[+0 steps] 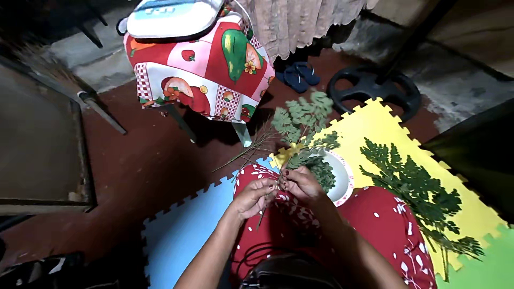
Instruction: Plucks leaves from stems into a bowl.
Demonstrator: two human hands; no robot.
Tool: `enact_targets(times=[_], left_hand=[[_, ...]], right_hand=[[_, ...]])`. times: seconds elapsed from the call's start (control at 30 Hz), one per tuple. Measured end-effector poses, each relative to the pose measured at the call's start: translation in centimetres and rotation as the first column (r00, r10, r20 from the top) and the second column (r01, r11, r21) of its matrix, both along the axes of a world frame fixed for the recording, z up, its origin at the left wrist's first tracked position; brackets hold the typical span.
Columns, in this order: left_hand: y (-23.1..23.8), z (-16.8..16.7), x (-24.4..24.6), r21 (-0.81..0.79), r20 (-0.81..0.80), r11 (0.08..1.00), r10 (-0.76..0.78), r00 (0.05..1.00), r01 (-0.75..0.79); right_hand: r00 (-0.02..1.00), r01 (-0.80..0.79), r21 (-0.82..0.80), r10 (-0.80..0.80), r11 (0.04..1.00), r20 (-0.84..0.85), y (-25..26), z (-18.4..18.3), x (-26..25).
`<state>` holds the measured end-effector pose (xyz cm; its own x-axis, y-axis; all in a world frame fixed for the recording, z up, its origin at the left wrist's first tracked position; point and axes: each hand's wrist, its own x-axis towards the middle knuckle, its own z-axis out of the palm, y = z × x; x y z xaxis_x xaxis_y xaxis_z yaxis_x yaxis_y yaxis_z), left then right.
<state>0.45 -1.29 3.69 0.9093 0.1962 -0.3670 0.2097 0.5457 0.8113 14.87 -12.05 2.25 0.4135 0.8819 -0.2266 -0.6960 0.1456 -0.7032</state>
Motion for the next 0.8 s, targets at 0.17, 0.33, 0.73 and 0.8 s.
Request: enact_targets(times=[0.17, 0.33, 0.73, 0.8], left_hand=[[-1.5, 1.5, 1.8, 0.449, -0.034, 0.875, 0.217, 0.976, -0.179], [-1.6, 1.1, 2.1, 0.5, -0.001, 0.824, 0.307, 0.952, -0.265], [0.1, -1.5, -0.5, 0.729, -0.277, 0.681, 0.387, 0.879, -0.07], [0.1, -0.7, -0.5, 0.814, -0.454, 0.526, 0.316, 0.833, 0.244]], right_hand=[[0.98, 0.075, -0.174, -0.04, 0.982, 0.193, -0.2, 1.7, -0.4], [0.985, 0.084, -0.18, -0.054, 0.98, 0.164, -1.1, 1.8, 0.8], [0.947, 0.304, -0.16, -0.28, 0.939, 0.156, -6.4, -0.5, 8.1], [0.948, 0.313, -0.15, -0.297, 0.938, 0.118, -6.8, -0.8, 8.4]])
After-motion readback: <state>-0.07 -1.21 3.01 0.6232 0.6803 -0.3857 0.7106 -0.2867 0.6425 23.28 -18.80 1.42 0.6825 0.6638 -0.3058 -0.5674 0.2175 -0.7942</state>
